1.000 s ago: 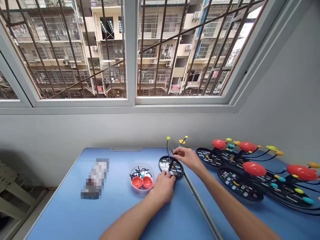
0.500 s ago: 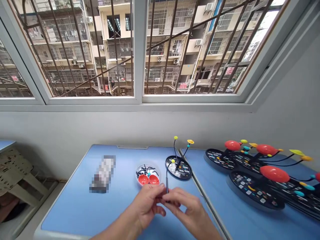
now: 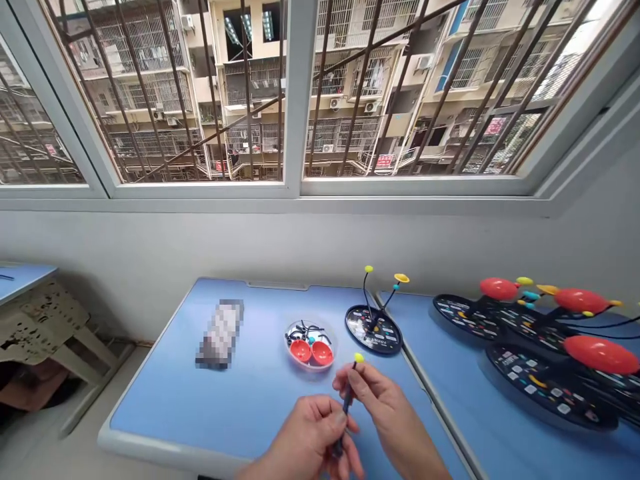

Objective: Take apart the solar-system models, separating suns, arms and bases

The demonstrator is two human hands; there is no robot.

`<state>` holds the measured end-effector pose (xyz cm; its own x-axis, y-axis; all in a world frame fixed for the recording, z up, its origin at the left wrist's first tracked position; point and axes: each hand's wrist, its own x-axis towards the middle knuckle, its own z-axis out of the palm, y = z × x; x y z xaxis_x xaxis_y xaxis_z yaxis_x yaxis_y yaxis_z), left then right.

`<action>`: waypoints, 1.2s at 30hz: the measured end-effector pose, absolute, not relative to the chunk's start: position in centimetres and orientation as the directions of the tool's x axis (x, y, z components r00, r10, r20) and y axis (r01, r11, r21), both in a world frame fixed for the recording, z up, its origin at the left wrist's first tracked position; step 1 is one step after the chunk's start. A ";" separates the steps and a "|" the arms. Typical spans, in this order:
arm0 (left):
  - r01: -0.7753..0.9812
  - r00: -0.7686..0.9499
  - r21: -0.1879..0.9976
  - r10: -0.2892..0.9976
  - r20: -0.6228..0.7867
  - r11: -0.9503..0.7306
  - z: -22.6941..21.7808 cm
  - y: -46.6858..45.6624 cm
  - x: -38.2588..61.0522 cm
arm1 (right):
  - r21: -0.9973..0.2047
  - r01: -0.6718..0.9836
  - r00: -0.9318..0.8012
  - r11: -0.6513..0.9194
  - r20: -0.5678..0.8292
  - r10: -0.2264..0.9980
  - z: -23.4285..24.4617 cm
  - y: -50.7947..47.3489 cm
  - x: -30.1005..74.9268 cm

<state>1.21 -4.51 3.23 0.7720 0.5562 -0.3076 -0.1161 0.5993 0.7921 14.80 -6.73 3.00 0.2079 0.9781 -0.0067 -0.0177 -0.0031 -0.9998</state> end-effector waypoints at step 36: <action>-0.177 0.558 0.953 0.823 -0.108 0.245 7.3 -0.6 -0.1 | -0.893 -0.397 -0.327 -0.213 -0.079 0.942 3.9 -4.4 12.4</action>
